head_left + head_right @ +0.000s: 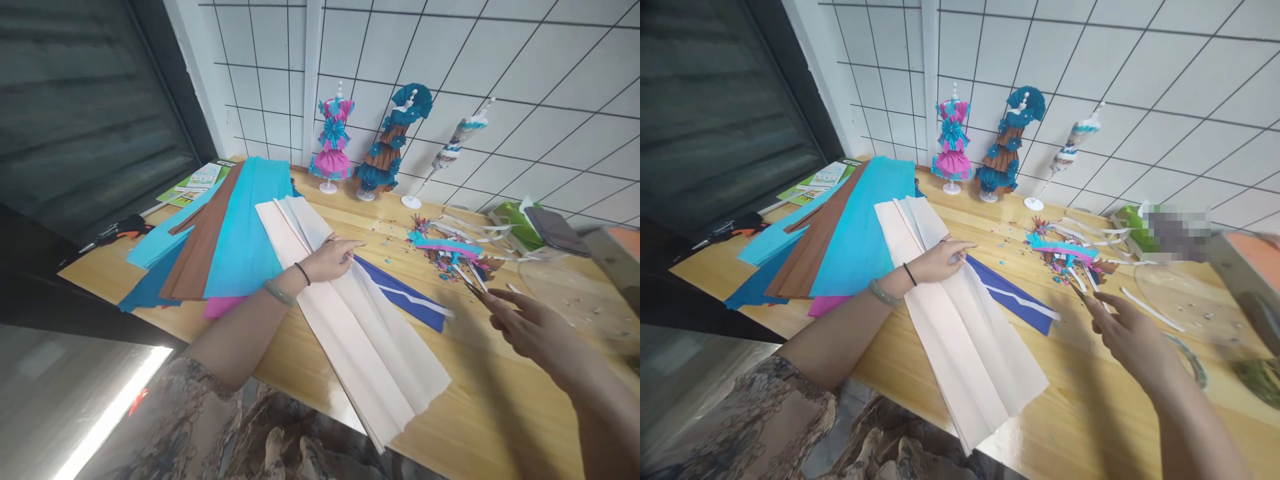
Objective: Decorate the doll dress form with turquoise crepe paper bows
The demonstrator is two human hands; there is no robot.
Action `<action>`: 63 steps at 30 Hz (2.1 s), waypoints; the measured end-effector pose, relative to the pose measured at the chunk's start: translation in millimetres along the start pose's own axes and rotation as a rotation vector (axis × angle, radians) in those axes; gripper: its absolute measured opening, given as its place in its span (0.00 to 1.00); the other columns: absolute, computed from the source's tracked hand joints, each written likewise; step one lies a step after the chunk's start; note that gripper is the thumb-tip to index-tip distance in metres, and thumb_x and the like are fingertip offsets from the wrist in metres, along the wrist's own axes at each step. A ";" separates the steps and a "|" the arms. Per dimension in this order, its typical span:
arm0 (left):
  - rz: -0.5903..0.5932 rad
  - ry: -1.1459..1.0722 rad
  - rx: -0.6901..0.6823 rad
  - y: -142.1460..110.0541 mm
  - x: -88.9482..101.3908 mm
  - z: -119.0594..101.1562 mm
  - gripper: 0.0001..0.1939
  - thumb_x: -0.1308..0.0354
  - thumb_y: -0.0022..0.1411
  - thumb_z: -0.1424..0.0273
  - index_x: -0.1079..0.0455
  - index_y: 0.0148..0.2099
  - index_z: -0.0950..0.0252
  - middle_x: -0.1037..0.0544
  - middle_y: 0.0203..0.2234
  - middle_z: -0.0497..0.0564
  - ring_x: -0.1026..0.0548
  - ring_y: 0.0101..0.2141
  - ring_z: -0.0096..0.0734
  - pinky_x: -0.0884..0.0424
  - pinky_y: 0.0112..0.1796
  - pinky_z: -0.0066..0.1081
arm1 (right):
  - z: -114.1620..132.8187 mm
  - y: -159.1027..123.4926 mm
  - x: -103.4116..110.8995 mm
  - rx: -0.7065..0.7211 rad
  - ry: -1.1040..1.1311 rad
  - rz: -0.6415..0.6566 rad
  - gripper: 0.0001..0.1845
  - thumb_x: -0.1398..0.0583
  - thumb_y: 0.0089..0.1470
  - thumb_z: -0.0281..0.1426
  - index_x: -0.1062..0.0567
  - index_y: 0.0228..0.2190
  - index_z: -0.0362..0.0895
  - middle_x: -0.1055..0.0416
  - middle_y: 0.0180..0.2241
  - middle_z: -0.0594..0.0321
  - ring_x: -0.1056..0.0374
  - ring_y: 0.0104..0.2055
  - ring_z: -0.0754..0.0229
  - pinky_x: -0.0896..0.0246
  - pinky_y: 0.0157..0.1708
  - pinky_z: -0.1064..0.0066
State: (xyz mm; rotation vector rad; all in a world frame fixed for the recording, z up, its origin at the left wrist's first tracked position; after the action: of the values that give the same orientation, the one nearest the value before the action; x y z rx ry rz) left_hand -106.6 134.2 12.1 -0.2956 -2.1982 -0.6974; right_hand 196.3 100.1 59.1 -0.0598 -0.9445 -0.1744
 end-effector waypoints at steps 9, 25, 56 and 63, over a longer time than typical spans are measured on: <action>-0.030 -0.005 -0.039 0.4 -1.2 0.4 0.23 0.53 0.55 0.78 0.39 0.54 0.64 0.27 0.35 0.50 0.32 0.41 0.31 0.45 0.49 0.36 | 63.5 -44.4 -94.5 0.281 0.054 0.500 0.26 0.53 0.52 0.49 0.26 0.32 0.43 0.26 0.34 0.57 0.33 0.35 0.52 0.41 0.33 0.67; -0.047 -0.004 -0.043 0.8 1.9 0.7 0.23 0.53 0.55 0.78 0.39 0.54 0.64 0.27 0.35 0.50 0.32 0.41 0.31 0.43 0.48 0.34 | 87.0 -39.5 -121.8 0.332 0.098 0.503 0.25 0.55 0.54 0.48 0.30 0.28 0.42 0.30 0.26 0.61 0.36 0.29 0.58 0.45 0.28 0.72; -0.062 0.008 -0.039 0.2 0.6 2.8 0.23 0.53 0.54 0.78 0.38 0.53 0.64 0.27 0.33 0.49 0.32 0.40 0.30 0.44 0.49 0.35 | 92.2 -28.0 -102.9 0.411 -0.124 0.477 0.21 0.54 0.54 0.44 0.27 0.35 0.45 0.26 0.30 0.58 0.32 0.31 0.55 0.42 0.27 0.71; -0.065 0.005 -0.035 0.5 0.2 4.8 0.24 0.53 0.54 0.78 0.38 0.54 0.64 0.27 0.34 0.49 0.32 0.40 0.30 0.43 0.47 0.35 | 101.5 -23.8 -108.6 0.403 -0.050 0.478 0.23 0.54 0.54 0.46 0.29 0.31 0.43 0.27 0.30 0.58 0.33 0.32 0.55 0.43 0.29 0.70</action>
State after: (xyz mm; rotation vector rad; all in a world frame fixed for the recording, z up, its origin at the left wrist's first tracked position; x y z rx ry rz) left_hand -109.5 137.4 9.9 -0.2410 -2.2005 -0.7713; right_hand 48.6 102.8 29.9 0.0830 -0.9740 0.4612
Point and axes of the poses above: each hand's wrist, its own y-axis towards the middle knuckle, its own x-axis out of the back of the hand, z = x × y, the point moved 6 cm from there along y, towards the middle knuckle
